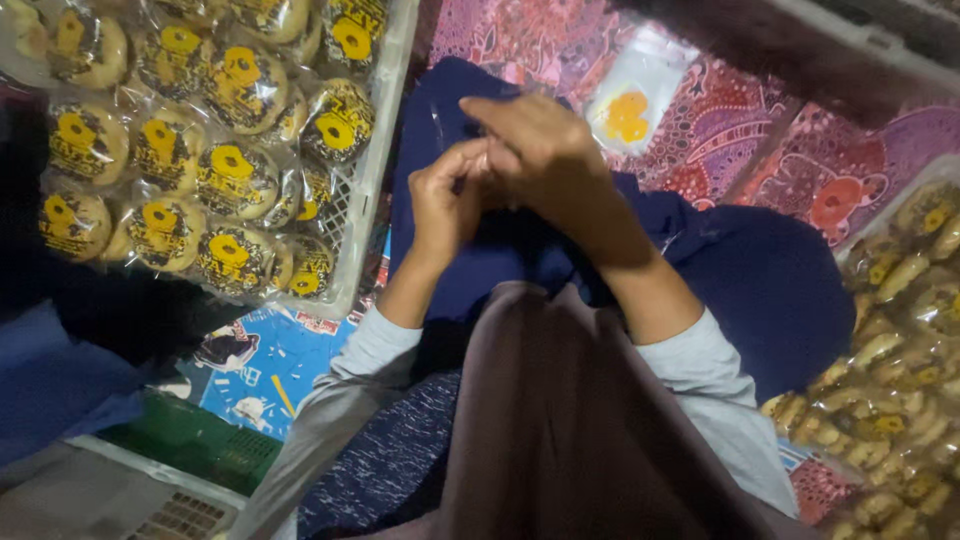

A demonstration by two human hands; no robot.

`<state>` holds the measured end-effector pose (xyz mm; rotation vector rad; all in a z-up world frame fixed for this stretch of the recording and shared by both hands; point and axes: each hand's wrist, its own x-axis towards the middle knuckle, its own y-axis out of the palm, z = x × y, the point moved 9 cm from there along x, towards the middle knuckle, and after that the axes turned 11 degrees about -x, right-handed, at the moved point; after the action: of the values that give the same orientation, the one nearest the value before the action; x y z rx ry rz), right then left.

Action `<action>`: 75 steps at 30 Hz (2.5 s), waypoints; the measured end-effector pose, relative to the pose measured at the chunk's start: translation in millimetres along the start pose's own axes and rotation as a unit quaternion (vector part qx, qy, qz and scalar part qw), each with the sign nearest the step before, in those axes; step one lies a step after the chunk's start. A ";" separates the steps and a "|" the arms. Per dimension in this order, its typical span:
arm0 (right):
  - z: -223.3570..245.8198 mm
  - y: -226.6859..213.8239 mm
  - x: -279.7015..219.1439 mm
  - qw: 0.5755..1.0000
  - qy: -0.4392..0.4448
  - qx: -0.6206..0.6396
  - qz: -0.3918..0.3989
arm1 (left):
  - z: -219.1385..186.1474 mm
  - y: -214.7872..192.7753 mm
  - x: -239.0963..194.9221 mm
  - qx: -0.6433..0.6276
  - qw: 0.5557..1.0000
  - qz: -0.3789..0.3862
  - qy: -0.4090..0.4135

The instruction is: The person sits on the floor and repeatedly picks round biscuits from a metal tray, places them into clear plastic bags, and sets the sealed bags into a white crate. The person handles the biscuits and bags by hand throughout the process.

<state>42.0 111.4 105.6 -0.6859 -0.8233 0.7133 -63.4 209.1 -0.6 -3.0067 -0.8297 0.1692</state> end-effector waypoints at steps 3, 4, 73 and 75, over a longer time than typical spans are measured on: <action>-48.6 -1.6 -10.4 0.978 0.193 0.009 0.082 | -13.8 -6.0 -4.1 -0.175 0.982 -0.062 0.037; -72.7 1.8 -25.5 0.935 0.324 -0.010 0.141 | -18.8 -12.8 -2.7 -0.196 0.974 -0.103 0.043; -190.6 -71.0 -138.2 0.885 0.419 0.183 -0.089 | 13.3 206.7 101.4 -0.130 0.976 0.161 0.073; -193.8 -50.0 -146.8 0.821 0.472 0.302 -0.107 | -4.7 206.7 86.2 -0.068 0.973 0.166 0.144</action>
<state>145.4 -81.1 -12.1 -0.2762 0.2595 0.3091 116.1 75.8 -14.0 -3.1632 -0.3233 -0.3261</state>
